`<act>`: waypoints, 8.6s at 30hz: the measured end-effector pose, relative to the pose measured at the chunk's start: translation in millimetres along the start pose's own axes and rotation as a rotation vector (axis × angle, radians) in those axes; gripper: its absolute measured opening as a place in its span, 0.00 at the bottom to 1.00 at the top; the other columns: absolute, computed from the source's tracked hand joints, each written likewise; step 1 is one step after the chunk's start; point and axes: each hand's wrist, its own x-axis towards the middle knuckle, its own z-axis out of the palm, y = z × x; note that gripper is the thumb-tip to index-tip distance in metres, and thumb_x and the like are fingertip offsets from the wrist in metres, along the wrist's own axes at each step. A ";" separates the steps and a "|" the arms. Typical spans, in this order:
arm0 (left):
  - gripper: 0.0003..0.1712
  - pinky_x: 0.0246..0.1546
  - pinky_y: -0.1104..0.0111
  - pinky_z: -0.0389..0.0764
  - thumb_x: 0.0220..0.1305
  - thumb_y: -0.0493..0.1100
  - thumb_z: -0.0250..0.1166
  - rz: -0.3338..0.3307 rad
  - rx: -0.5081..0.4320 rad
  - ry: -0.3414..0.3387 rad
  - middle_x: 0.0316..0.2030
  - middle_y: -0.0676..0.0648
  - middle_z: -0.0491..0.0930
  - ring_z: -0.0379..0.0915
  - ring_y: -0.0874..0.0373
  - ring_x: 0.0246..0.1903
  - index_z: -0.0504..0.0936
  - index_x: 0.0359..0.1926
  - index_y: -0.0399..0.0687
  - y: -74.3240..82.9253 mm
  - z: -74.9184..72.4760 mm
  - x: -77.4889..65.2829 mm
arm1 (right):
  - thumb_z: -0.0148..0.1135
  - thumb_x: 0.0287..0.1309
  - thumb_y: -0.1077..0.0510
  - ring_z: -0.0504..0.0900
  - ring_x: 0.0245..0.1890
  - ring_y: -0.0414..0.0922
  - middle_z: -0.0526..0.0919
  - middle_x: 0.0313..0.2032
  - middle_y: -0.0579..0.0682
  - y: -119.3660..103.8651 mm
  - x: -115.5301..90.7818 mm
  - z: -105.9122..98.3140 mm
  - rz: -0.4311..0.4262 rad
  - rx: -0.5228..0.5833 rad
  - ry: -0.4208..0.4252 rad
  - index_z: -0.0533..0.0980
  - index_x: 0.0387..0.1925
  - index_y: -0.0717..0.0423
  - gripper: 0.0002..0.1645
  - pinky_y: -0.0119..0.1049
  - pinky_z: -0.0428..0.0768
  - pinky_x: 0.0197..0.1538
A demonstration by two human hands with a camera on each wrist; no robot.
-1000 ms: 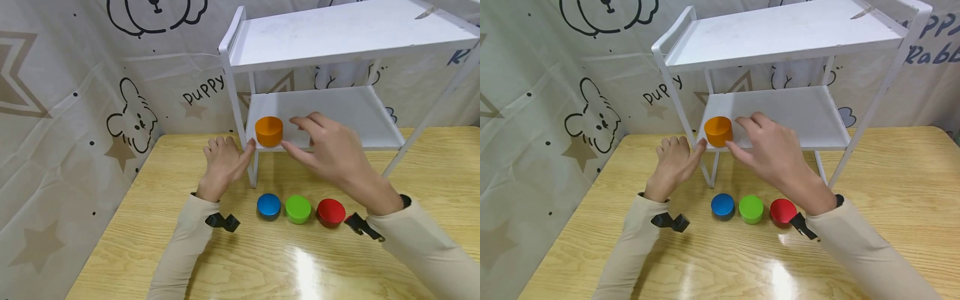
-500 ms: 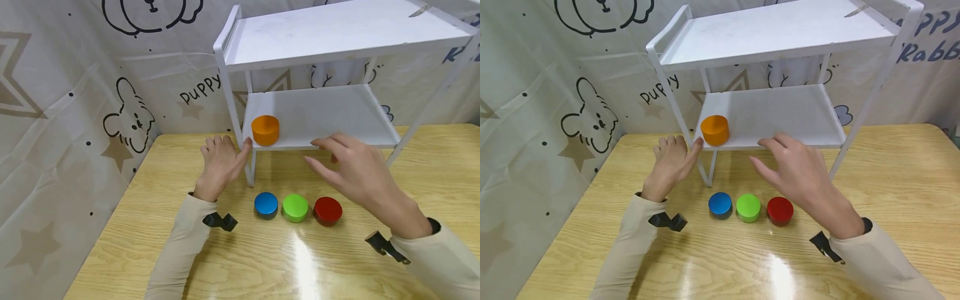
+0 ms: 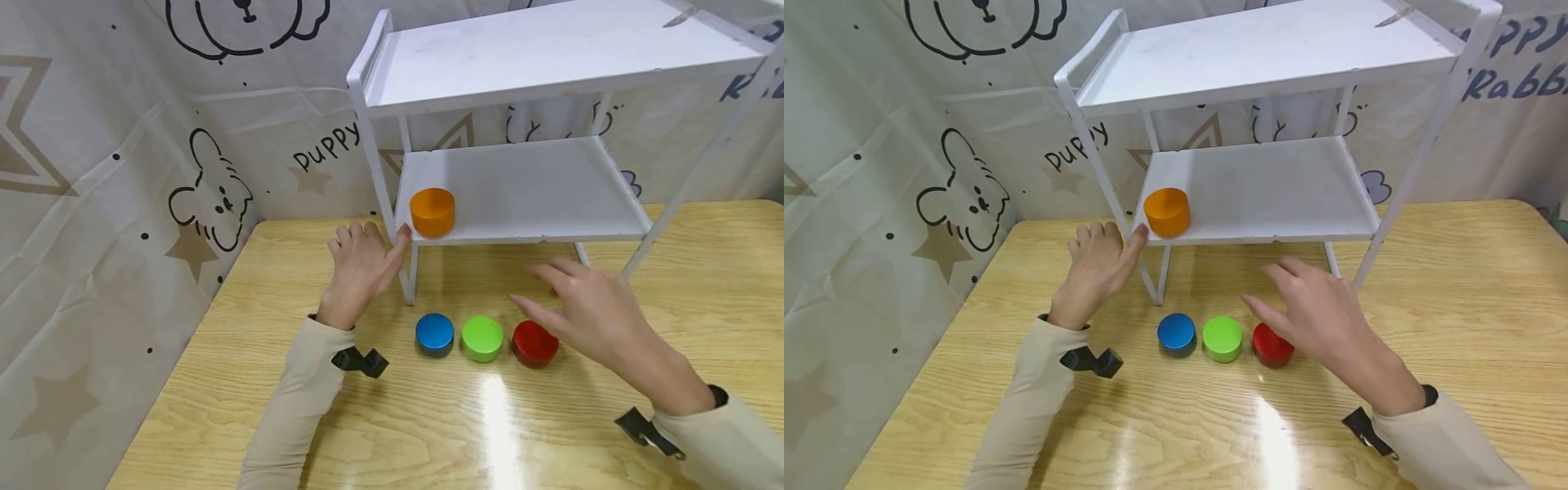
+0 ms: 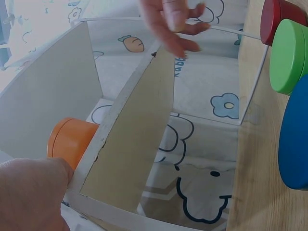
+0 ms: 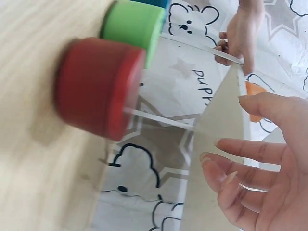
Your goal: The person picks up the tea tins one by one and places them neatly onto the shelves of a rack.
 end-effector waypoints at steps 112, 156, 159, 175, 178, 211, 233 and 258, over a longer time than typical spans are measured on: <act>0.37 0.42 0.54 0.57 0.70 0.66 0.33 0.020 -0.012 -0.037 0.35 0.39 0.64 0.56 0.42 0.39 0.70 0.35 0.37 0.6 -0.1 1.1 | 0.72 0.48 0.57 0.79 0.34 0.53 0.80 0.38 0.59 -39.3 41.1 -27.3 0.047 0.204 0.152 0.82 0.42 0.65 0.20 0.46 0.79 0.35; 0.36 0.39 0.56 0.55 0.70 0.66 0.32 0.025 -0.035 -0.048 0.34 0.39 0.64 0.55 0.43 0.38 0.69 0.33 0.38 0.6 1.4 2.0 | 0.74 0.47 0.57 0.79 0.41 0.53 0.84 0.40 0.60 -30.4 85.7 -9.0 0.151 0.330 0.349 0.83 0.43 0.64 0.20 0.45 0.75 0.40; 0.36 0.40 0.56 0.55 0.70 0.66 0.32 0.027 -0.035 -0.051 0.34 0.39 0.64 0.55 0.43 0.38 0.69 0.33 0.38 0.5 2.2 1.8 | 0.73 0.48 0.58 0.79 0.41 0.54 0.84 0.40 0.60 -29.6 86.3 -7.8 0.147 0.329 0.332 0.83 0.43 0.65 0.20 0.45 0.75 0.40; 0.36 0.40 0.55 0.56 0.70 0.65 0.33 0.023 -0.032 -0.032 0.33 0.40 0.64 0.56 0.43 0.37 0.69 0.31 0.38 0.4 2.3 2.7 | 0.74 0.48 0.57 0.80 0.41 0.54 0.84 0.41 0.60 -24.5 92.2 -3.2 0.131 0.333 0.310 0.83 0.42 0.65 0.20 0.45 0.75 0.40; 0.36 0.40 0.56 0.56 0.70 0.65 0.32 0.019 -0.029 -0.038 0.33 0.40 0.64 0.56 0.43 0.37 0.69 0.31 0.38 1.0 2.4 2.7 | 0.73 0.48 0.57 0.80 0.41 0.54 0.84 0.41 0.60 -24.5 91.9 -3.0 0.131 0.343 0.299 0.83 0.42 0.65 0.20 0.44 0.75 0.40; 0.35 0.40 0.55 0.57 0.71 0.65 0.32 0.025 -0.016 -0.038 0.33 0.39 0.64 0.56 0.43 0.37 0.69 0.31 0.38 2.1 1.4 2.0 | 0.74 0.48 0.57 0.78 0.42 0.56 0.81 0.48 0.61 -22.2 91.3 -2.2 0.137 0.299 0.258 0.77 0.53 0.65 0.30 0.49 0.76 0.43; 0.35 0.39 0.56 0.56 0.71 0.64 0.31 0.022 -0.012 -0.042 0.33 0.38 0.63 0.56 0.43 0.37 0.68 0.34 0.36 -2.4 4.9 -2.4 | 0.77 0.45 0.57 0.77 0.42 0.57 0.81 0.46 0.62 -19.9 77.6 -15.8 0.091 0.264 0.202 0.74 0.56 0.63 0.35 0.49 0.75 0.45; 0.35 0.39 0.56 0.55 0.71 0.64 0.32 0.045 -0.017 -0.027 0.34 0.38 0.64 0.56 0.42 0.37 0.68 0.34 0.36 2.0 2.6 0.8 | 0.75 0.45 0.62 0.78 0.45 0.56 0.81 0.47 0.61 -32.9 49.7 -30.1 0.009 0.266 0.192 0.76 0.53 0.65 0.31 0.49 0.74 0.48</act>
